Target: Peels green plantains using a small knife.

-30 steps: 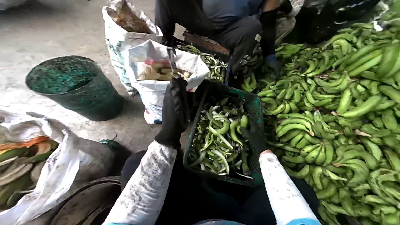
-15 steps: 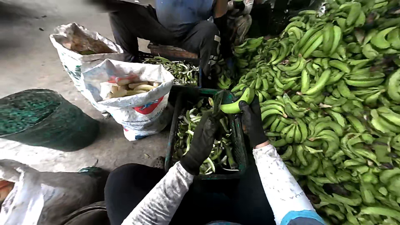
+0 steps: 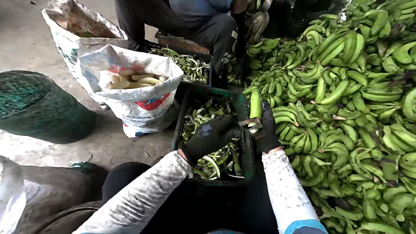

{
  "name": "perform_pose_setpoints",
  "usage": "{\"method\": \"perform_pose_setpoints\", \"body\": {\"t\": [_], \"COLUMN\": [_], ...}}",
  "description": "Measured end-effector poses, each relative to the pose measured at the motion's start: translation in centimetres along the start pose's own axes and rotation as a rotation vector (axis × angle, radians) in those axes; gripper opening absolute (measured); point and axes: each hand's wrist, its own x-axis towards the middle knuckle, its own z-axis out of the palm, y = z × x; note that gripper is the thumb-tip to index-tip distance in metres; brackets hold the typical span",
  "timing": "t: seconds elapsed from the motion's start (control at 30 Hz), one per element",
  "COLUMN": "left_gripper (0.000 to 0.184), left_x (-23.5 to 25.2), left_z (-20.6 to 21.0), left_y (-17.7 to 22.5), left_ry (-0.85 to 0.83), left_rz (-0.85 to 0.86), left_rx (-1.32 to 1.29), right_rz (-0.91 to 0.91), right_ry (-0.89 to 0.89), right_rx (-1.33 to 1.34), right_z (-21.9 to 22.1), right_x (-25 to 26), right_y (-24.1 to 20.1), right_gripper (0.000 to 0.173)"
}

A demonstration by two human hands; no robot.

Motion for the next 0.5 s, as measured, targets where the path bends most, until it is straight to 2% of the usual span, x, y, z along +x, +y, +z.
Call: {"method": "perform_pose_setpoints", "body": {"t": [0.1, 0.2, 0.3, 0.37, 0.43, 0.5], "left_gripper": [0.032, 0.035, 0.04, 0.044, 0.044, 0.036], "left_x": [0.4, 0.7, 1.3, 1.2, 0.3, -1.2], "left_z": [0.3, -0.4, -2.4, -3.7, -3.8, -2.4], "left_y": [-1.8, -2.8, -4.2, -4.8, -3.6, -1.8], "left_ry": [0.062, 0.223, 0.392, 0.484, 0.432, 0.301], "left_rz": [0.017, -0.062, -0.223, -0.204, -0.113, -0.015], "left_rx": [0.156, 0.324, 0.254, 0.151, 0.052, -0.03], "right_rz": [-0.038, 0.136, 0.239, 0.216, 0.14, -0.037], "right_ry": [-0.187, -0.234, -0.254, -0.241, -0.151, 0.003], "right_rx": [0.135, 0.318, 0.394, 0.371, 0.265, 0.002], "right_z": [0.9, 2.8, 4.1, 3.7, 3.1, 2.4], "right_x": [0.1, -0.5, -1.3, -1.5, -1.3, -1.5], "right_y": [2.1, 3.9, 4.3, 4.4, 3.5, 2.6], "right_gripper": [0.039, 0.038, 0.045, 0.047, 0.039, 0.033]}}
